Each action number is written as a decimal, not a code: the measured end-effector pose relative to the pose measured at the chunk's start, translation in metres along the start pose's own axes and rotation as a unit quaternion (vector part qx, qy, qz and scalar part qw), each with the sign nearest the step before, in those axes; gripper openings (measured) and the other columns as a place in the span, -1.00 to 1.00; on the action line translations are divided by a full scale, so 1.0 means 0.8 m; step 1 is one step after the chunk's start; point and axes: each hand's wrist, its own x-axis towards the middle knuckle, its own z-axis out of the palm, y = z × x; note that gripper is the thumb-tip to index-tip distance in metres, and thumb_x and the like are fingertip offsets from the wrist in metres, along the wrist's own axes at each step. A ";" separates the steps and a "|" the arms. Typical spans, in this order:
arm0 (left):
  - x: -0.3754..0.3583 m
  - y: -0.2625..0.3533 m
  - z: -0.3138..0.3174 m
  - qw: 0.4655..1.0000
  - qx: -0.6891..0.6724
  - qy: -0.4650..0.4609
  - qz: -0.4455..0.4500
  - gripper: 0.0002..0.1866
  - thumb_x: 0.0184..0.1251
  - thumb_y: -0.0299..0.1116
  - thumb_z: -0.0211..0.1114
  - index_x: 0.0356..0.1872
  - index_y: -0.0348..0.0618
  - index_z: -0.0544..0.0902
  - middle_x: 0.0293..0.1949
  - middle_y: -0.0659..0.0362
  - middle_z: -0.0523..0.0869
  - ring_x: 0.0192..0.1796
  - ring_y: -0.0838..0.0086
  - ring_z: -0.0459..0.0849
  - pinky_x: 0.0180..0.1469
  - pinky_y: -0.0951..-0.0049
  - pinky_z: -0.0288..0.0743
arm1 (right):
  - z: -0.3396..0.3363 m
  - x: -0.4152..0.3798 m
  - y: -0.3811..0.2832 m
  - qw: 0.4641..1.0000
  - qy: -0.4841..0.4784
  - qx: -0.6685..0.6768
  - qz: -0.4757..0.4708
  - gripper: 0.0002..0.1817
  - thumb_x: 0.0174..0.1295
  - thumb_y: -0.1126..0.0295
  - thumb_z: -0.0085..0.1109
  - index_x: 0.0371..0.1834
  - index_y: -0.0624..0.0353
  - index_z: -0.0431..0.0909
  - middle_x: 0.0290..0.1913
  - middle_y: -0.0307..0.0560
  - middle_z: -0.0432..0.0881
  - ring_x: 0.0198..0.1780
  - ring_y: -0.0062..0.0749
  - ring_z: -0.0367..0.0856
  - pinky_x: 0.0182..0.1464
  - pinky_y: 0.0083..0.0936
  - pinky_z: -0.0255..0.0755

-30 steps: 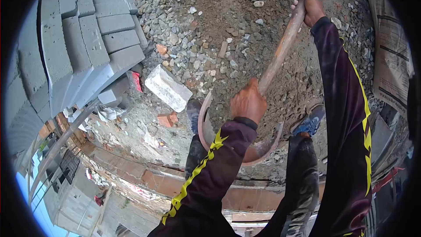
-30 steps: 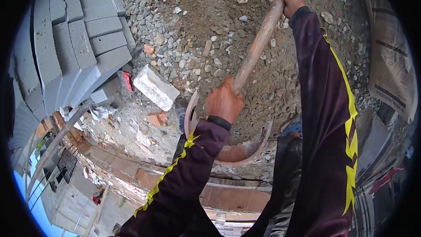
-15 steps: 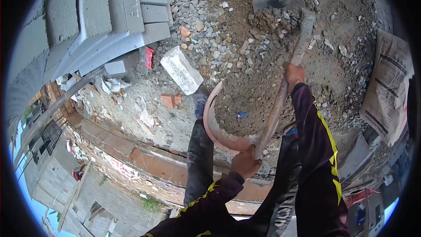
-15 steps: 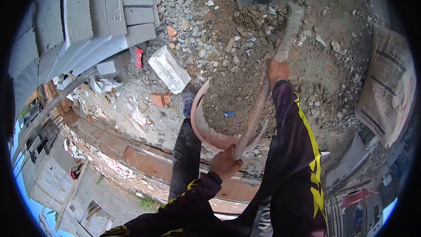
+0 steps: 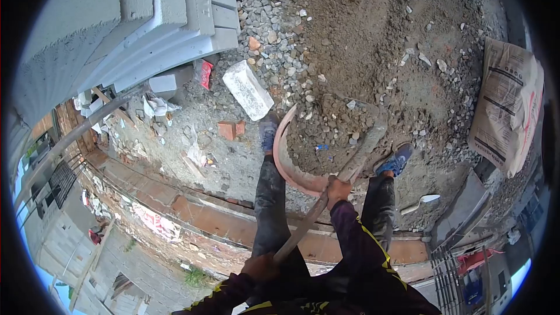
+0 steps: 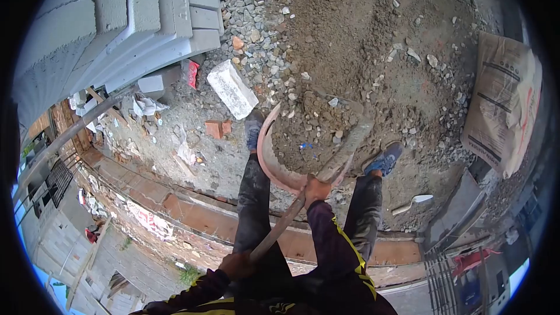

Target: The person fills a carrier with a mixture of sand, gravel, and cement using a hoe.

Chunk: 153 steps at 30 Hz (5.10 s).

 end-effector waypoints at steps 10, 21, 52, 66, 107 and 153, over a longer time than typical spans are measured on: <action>-0.006 0.006 -0.042 0.996 -0.009 0.073 0.052 -0.58 0.14 -0.03 0.27 -0.11 -0.07 0.48 -0.51 -0.10 0.66 -0.38 -0.07 0.67 -0.28 -0.04 0.53 | 0.017 0.002 -0.044 0.986 -0.108 0.124 0.027 -0.94 0.11 0.47 0.06 -0.44 0.19 0.41 -0.60 -0.17 0.38 -0.65 -0.37 0.40 -0.62 -0.38 0.39; 0.352 0.171 -0.342 0.906 -0.127 0.351 0.201 -0.54 0.07 -0.17 0.35 -0.08 -0.26 0.52 -0.46 -0.16 0.67 -0.32 -0.06 0.68 -0.22 0.05 0.55 | 0.360 0.139 -0.487 0.917 -0.196 -0.017 -0.348 -0.78 0.14 0.43 0.12 -0.23 0.31 0.38 -0.50 -0.12 0.43 -0.54 -0.41 0.45 -0.46 -0.43 0.50; 0.165 0.210 0.115 0.813 -0.571 -0.029 0.114 -0.79 0.02 -0.39 0.31 -0.35 -0.23 0.50 -0.58 0.15 0.57 -0.57 0.48 0.55 -0.49 0.41 0.42 | 0.063 0.151 -0.147 0.842 -0.017 -0.429 -0.325 -0.73 -0.13 0.41 0.18 -0.51 0.50 0.55 -0.53 0.17 0.61 -0.45 -0.06 0.63 -0.33 -0.28 0.43; -0.059 -0.093 0.075 0.992 -0.048 -0.117 -0.025 -0.52 -0.04 0.03 0.33 -0.17 -0.09 0.64 -0.31 -0.08 0.71 -0.15 0.05 0.69 -0.08 0.16 0.52 | -0.046 -0.063 0.116 0.997 -0.066 0.028 0.016 -0.90 -0.02 0.57 0.18 -0.45 0.26 0.45 -0.60 -0.14 0.45 -0.67 -0.33 0.46 -0.61 -0.35 0.35; 0.040 0.066 0.028 0.968 -0.225 -0.078 0.074 -0.64 -0.02 -0.17 0.29 -0.29 -0.24 0.54 -0.53 -0.05 0.65 -0.45 0.14 0.68 -0.29 0.16 0.53 | -0.036 0.085 -0.033 0.975 0.001 -0.140 -0.172 -0.87 0.01 0.49 0.11 -0.57 0.35 0.44 -0.64 -0.05 0.45 -0.69 -0.29 0.43 -0.61 -0.31 0.31; 0.087 0.089 -0.102 0.967 0.153 0.059 0.192 -0.61 -0.03 -0.29 0.22 -0.14 -0.24 0.50 -0.46 -0.11 0.67 -0.32 -0.04 0.68 -0.22 0.01 0.52 | -0.050 0.135 -0.057 0.989 0.034 0.145 0.020 -0.83 0.00 0.43 0.12 -0.52 0.36 0.45 -0.60 0.01 0.47 -0.64 -0.18 0.46 -0.57 -0.26 0.39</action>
